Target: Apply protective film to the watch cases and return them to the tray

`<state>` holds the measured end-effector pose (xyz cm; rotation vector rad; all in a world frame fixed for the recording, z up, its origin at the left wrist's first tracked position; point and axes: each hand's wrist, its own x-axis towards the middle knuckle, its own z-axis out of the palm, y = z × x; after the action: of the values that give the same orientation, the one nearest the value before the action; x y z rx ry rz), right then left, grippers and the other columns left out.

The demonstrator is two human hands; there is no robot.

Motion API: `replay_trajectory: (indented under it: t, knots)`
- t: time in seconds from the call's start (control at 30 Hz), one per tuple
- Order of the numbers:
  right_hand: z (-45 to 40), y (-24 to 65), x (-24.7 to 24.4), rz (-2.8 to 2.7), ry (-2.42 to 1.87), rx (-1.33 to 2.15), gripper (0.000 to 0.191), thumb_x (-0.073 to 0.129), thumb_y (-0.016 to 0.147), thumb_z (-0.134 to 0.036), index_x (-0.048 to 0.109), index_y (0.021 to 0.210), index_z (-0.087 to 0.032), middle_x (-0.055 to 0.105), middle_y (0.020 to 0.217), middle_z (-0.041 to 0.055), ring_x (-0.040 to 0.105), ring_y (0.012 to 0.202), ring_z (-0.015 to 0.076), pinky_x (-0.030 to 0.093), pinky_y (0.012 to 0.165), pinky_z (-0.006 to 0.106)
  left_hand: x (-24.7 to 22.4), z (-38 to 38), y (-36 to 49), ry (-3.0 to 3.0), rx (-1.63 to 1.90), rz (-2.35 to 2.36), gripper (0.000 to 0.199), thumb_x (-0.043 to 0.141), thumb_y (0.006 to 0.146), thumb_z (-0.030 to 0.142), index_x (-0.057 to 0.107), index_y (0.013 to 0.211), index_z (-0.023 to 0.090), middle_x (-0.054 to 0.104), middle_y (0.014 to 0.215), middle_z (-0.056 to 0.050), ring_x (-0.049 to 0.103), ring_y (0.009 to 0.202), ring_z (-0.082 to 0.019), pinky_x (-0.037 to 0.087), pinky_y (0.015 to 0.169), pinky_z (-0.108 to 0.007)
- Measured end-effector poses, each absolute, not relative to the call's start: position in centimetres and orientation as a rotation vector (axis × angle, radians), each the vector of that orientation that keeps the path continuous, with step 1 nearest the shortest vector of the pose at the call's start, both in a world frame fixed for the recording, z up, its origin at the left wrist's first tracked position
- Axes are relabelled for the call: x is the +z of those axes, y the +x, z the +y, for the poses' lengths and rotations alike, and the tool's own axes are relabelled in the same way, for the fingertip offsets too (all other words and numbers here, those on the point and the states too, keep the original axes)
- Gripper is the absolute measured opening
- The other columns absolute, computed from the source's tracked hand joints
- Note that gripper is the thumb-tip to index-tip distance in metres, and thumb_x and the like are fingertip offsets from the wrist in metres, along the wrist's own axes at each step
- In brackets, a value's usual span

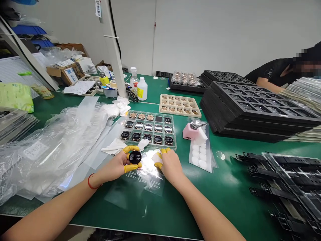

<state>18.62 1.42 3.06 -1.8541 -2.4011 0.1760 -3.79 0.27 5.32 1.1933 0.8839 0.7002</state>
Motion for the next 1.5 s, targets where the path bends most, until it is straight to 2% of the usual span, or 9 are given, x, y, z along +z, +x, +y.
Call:
replay_trajectory:
  t: [0.13, 0.27, 0.43, 0.53, 0.83, 1.0, 1.2, 1.33, 1.5]
  knots:
    - [1.6, 18.5, 3.1, -2.400, -1.873, 0.256, 0.019, 0.066, 0.074, -0.031, 0.057, 0.083, -0.017, 0.058, 0.082, 0.0087, 0.054, 0.077, 0.0242, 0.035, 0.060, 0.030, 5.1, 0.2, -3.7, 1.180, 0.730, 0.866, 0.050, 0.068, 0.073, 0.024, 0.040, 0.115, 0.024, 0.061, 0.090, -0.001, 0.065, 0.083, -0.017, 0.049, 0.083, -0.038]
    - [1.3, 18.4, 3.3, -2.346, -1.887, 0.335, 0.010, 0.049, 0.083, -0.019, 0.054, 0.074, -0.018, 0.058, 0.079, 0.0082, 0.054, 0.075, 0.0221, 0.036, 0.061, 0.030, 5.2, 0.1, -3.7, 1.223, 0.748, 0.894, 0.052, 0.069, 0.071, 0.025, 0.041, 0.114, 0.024, 0.060, 0.086, 0.000, 0.063, 0.080, -0.016, 0.049, 0.079, -0.035]
    - [0.2, 17.8, 6.2, -1.948, -1.606, 0.571, 0.018, 0.039, 0.089, -0.026, 0.055, 0.094, -0.019, 0.061, 0.094, 0.0080, 0.056, 0.084, 0.0205, 0.042, 0.068, 0.031, 5.0, -0.2, -3.6, 1.293, 0.738, 0.900, 0.050, 0.067, 0.073, 0.026, 0.041, 0.115, 0.025, 0.060, 0.087, -0.001, 0.062, 0.081, -0.017, 0.049, 0.076, -0.033]
    - [-1.0, 16.3, 7.7, -1.930, -1.368, 0.596, 0.019, 0.042, 0.089, -0.030, 0.056, 0.100, -0.022, 0.062, 0.090, 0.0056, 0.056, 0.079, 0.0184, 0.043, 0.068, 0.030, 4.9, -0.3, -3.5, 1.334, 0.754, 0.906, 0.048, 0.066, 0.074, 0.026, 0.042, 0.115, 0.024, 0.061, 0.089, -0.001, 0.062, 0.079, -0.016, 0.049, 0.073, -0.032]
    - [0.2, 13.1, 6.4, -2.285, -1.194, 0.198, 0.018, 0.042, 0.086, -0.018, 0.060, 0.087, -0.018, 0.059, 0.079, 0.0083, 0.045, 0.074, 0.0200, 0.037, 0.065, 0.032, 5.3, -0.1, -3.6, 1.390, 0.753, 0.831, 0.043, 0.065, 0.075, 0.027, 0.045, 0.113, 0.021, 0.060, 0.096, -0.003, 0.061, 0.081, -0.016, 0.049, 0.071, -0.029]
    - [1.7, 13.7, 6.5, -2.273, -1.253, 0.246, 0.018, 0.040, 0.086, -0.016, 0.058, 0.088, -0.019, 0.059, 0.080, 0.0070, 0.047, 0.074, 0.0197, 0.037, 0.065, 0.031, 5.3, 0.2, -3.6, 1.327, 0.709, 0.784, 0.047, 0.064, 0.076, 0.027, 0.043, 0.118, 0.021, 0.062, 0.097, -0.004, 0.062, 0.089, -0.019, 0.050, 0.081, -0.036]
    - [1.7, 14.9, 7.4, -2.275, -1.125, 0.413, 0.021, 0.039, 0.088, -0.018, 0.056, 0.100, -0.022, 0.060, 0.089, 0.0053, 0.053, 0.078, 0.0169, 0.040, 0.065, 0.027, 4.9, 0.4, -3.4, 1.275, 0.728, 0.903, 0.049, 0.067, 0.073, 0.027, 0.045, 0.116, 0.022, 0.063, 0.090, -0.002, 0.064, 0.080, -0.018, 0.050, 0.076, -0.034]
    - [1.2, 14.3, 7.3, -2.490, -1.067, 0.044, 0.023, 0.041, 0.083, -0.010, 0.060, 0.092, -0.020, 0.058, 0.083, 0.0065, 0.046, 0.070, 0.0174, 0.033, 0.059, 0.028, 5.1, 0.5, -3.5, 1.297, 0.715, 0.877, 0.047, 0.068, 0.072, 0.026, 0.046, 0.114, 0.021, 0.063, 0.085, -0.001, 0.063, 0.079, -0.017, 0.050, 0.074, -0.032]
    - [0.6, 13.6, 6.4, -2.573, -1.048, -0.195, 0.019, 0.045, 0.081, -0.008, 0.060, 0.078, -0.020, 0.055, 0.075, 0.0045, 0.038, 0.063, 0.0151, 0.025, 0.056, 0.029, 4.9, 0.6, -3.6, 1.285, 0.775, 0.924, 0.047, 0.067, 0.072, 0.024, 0.045, 0.113, 0.021, 0.060, 0.094, -0.003, 0.060, 0.072, -0.012, 0.048, 0.064, -0.025]
